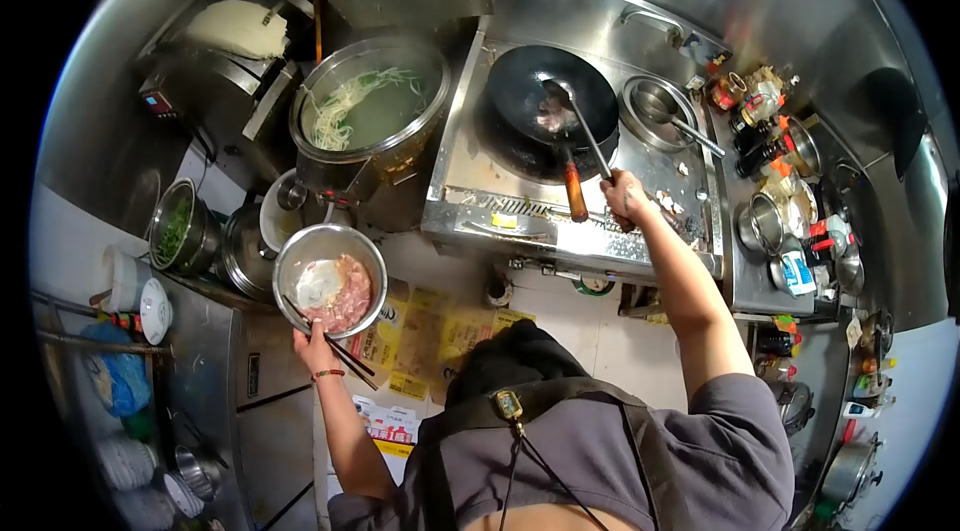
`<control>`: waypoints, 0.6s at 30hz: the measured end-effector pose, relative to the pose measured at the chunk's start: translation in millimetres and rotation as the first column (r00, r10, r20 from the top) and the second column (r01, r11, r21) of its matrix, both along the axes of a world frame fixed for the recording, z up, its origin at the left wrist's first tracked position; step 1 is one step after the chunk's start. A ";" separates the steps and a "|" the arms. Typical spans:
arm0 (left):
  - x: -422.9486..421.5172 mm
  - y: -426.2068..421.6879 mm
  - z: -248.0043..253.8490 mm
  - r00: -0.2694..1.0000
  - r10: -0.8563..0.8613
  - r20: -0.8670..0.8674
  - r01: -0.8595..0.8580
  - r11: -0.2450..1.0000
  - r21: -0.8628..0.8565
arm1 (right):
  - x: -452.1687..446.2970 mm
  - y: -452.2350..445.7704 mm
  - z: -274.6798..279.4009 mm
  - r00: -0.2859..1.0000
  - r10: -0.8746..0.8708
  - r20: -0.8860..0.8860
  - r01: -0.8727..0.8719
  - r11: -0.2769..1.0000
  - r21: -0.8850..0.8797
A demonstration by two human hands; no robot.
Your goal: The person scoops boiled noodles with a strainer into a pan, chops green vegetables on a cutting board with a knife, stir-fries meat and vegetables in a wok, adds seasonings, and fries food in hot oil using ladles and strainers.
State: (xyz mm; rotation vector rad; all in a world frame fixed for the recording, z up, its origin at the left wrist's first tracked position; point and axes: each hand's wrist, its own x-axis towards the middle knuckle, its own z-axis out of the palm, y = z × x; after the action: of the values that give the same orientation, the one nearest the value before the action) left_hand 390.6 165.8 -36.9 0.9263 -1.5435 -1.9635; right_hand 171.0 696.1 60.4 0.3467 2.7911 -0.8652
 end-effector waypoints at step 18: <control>101.8 2.5 -53.1 0.916 0.366 0.162 -0.398 0.879 0.264 | 7.6 31.0 -13.7 0.947 0.271 -0.170 -0.228 0.945 0.235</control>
State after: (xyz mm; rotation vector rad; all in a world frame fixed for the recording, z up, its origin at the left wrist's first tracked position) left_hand 492.4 168.3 -90.0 1.3643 -1.0278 -1.8972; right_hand 178.6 727.0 46.7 -0.0740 3.0327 -0.5732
